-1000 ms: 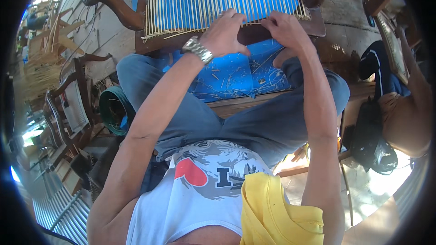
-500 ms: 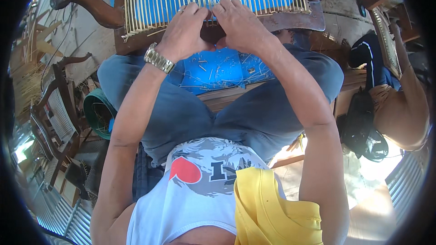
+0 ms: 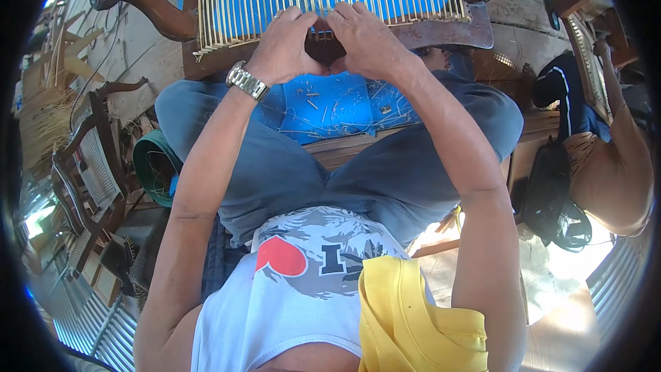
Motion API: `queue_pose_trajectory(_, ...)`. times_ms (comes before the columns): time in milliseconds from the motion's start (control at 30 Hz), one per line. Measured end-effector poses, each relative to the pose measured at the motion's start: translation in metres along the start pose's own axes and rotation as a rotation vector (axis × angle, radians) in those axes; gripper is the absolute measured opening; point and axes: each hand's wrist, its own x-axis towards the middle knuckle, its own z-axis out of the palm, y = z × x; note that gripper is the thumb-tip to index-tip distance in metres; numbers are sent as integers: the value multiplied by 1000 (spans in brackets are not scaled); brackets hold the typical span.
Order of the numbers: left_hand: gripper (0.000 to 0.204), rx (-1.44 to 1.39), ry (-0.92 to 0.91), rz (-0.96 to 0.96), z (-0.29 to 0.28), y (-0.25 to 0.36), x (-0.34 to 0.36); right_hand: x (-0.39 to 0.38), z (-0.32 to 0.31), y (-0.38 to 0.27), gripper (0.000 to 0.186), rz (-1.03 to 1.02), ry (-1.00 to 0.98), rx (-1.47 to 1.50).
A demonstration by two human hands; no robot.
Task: Weaving or repairing the seat of a wooden chair frame using thin cording.
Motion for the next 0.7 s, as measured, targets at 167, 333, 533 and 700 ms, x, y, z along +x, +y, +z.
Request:
queue_pose_trajectory(167, 89, 13, -46, -17, -5, 0, 0, 6, 4, 7, 72, -22, -44, -29)
queue_pose_trajectory(333, 87, 22, -99, -49, -9, 4, 1, 7, 4, 7, 73, -14, -37, -57)
queue_pose_trajectory(533, 63, -189, 60, 54, -29, -22, -30, 1, -27, 3, 75, 82, -72, 145)
queue_pose_trajectory(700, 39, 207, 107, -124, -44, -46, -43, 9, -17, -22, 79, 87, 10, 261)
